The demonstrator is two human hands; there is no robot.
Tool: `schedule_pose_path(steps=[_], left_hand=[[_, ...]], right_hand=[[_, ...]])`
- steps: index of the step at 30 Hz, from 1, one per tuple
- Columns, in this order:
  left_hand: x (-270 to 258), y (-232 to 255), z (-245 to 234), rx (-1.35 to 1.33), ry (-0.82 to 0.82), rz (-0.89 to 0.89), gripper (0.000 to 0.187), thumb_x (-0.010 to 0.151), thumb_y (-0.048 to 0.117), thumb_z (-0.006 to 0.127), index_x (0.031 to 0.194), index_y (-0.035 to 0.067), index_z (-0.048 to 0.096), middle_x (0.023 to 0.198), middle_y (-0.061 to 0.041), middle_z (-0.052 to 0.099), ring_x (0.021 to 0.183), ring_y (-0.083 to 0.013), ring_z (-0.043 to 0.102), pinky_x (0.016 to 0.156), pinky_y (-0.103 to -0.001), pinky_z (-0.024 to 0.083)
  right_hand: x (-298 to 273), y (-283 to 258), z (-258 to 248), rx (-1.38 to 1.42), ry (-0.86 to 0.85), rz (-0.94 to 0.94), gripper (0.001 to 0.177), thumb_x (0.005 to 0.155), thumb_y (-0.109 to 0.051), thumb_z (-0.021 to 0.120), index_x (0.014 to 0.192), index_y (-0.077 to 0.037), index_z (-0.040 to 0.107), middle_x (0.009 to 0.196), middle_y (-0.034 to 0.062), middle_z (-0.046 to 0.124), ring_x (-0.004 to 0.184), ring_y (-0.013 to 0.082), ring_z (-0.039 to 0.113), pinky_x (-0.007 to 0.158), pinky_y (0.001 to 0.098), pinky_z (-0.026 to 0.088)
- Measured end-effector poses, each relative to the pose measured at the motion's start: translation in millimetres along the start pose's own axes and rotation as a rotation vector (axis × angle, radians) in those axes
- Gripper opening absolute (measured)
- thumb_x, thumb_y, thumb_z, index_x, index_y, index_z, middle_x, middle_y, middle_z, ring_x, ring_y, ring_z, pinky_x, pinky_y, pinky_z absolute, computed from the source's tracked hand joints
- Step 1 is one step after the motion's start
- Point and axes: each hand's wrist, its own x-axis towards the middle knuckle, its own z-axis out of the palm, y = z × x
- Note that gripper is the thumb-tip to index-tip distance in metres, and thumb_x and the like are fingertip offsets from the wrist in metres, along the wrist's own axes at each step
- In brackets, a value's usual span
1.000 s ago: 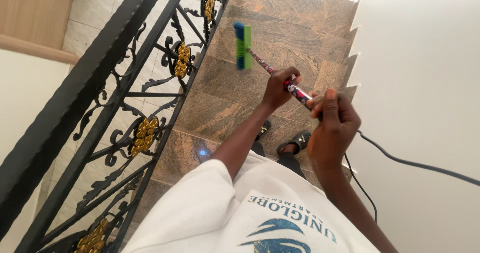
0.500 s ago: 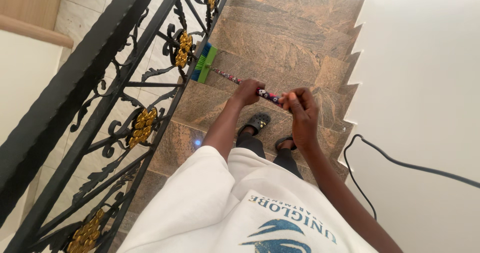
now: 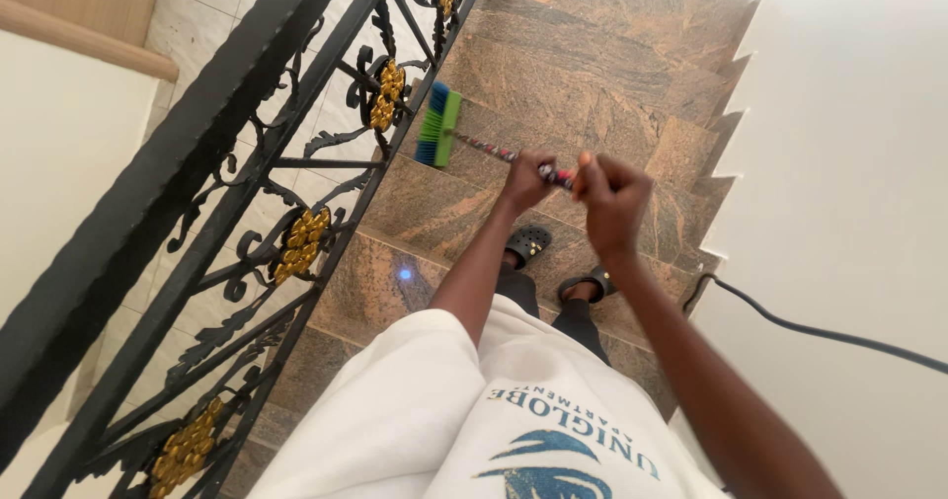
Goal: The person sweeps the stairs using a broom.
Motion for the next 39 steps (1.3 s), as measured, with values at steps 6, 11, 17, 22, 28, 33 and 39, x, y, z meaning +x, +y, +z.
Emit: schedule_pose_path(steps=[6,11,17,22,28,33,39], left_hand=[[31,19,20,-0.622,0.088,0.044,0.013,0.081,0.011,0.078,0.078,0.008,0.065,0.081,-0.001,0.057,0.076,-0.0136,0.053,0.067,-0.035,0.050],[23,28,18,-0.263,0.025,0.015,0.034,0.093,0.021,0.075,0.068,0.013,0.053,0.072,-0.001,0.055,0.066,-0.0124,0.049,0.062,-0.030,0.048],[17,90,7,0.053,-0.085,0.001,0.037,0.097,0.027,0.068,0.065,0.013,0.057,0.065,0.000,0.055,0.059,-0.0137,0.051,0.056,-0.034,0.048],[31,142,27,0.131,0.022,0.094,0.031,0.087,0.023,0.071,0.060,0.012,0.059,0.062,-0.002,0.057,0.062,-0.0143,0.054,0.058,-0.037,0.050],[6,106,41,0.247,-0.163,-0.084,0.029,0.089,0.020,0.067,0.062,0.012,0.062,0.061,-0.006,0.058,0.060,-0.0190,0.052,0.063,-0.038,0.052],[1,60,59,0.142,0.015,0.031,0.035,0.091,0.026,0.068,0.061,0.012,0.057,0.061,-0.003,0.057,0.058,-0.0158,0.049,0.062,-0.041,0.046],[-17,63,54,-0.475,0.103,-0.010,0.034,0.092,0.018,0.072,0.066,0.008,0.053,0.067,-0.001,0.054,0.060,-0.0106,0.045,0.059,-0.035,0.042]], right_hand=[[25,-36,2,-0.320,-0.174,-0.039,0.036,0.096,-0.011,0.066,0.061,-0.007,0.065,0.050,0.0020,0.056,0.042,0.0080,0.043,0.040,0.0274,0.028],[-4,-18,9,-0.459,-0.496,-0.307,0.040,0.099,-0.017,0.067,0.061,-0.008,0.059,0.051,0.0002,0.051,0.046,0.0093,0.042,0.047,0.0261,0.034],[-25,-41,-27,-0.382,-0.456,-0.325,0.034,0.098,-0.028,0.072,0.076,-0.004,0.064,0.063,0.0027,0.058,0.054,0.0113,0.051,0.052,0.0273,0.041],[-17,-94,-90,0.144,-0.131,-0.088,0.033,0.101,-0.028,0.072,0.107,0.005,0.071,0.087,0.0103,0.071,0.068,0.0087,0.061,0.059,0.0260,0.048],[-3,-82,-89,0.267,-0.089,0.123,0.032,0.102,-0.018,0.070,0.076,0.001,0.067,0.068,0.0128,0.064,0.048,0.0097,0.047,0.044,0.0227,0.032],[7,-65,-68,-0.040,-0.115,0.216,0.042,0.101,-0.027,0.070,0.068,-0.001,0.065,0.059,0.0073,0.061,0.041,0.0073,0.046,0.040,0.0245,0.036],[-15,-54,-20,-0.563,-0.466,0.138,0.034,0.093,-0.036,0.072,0.073,-0.009,0.074,0.051,0.0041,0.064,0.039,0.0112,0.051,0.045,0.0316,0.042]])
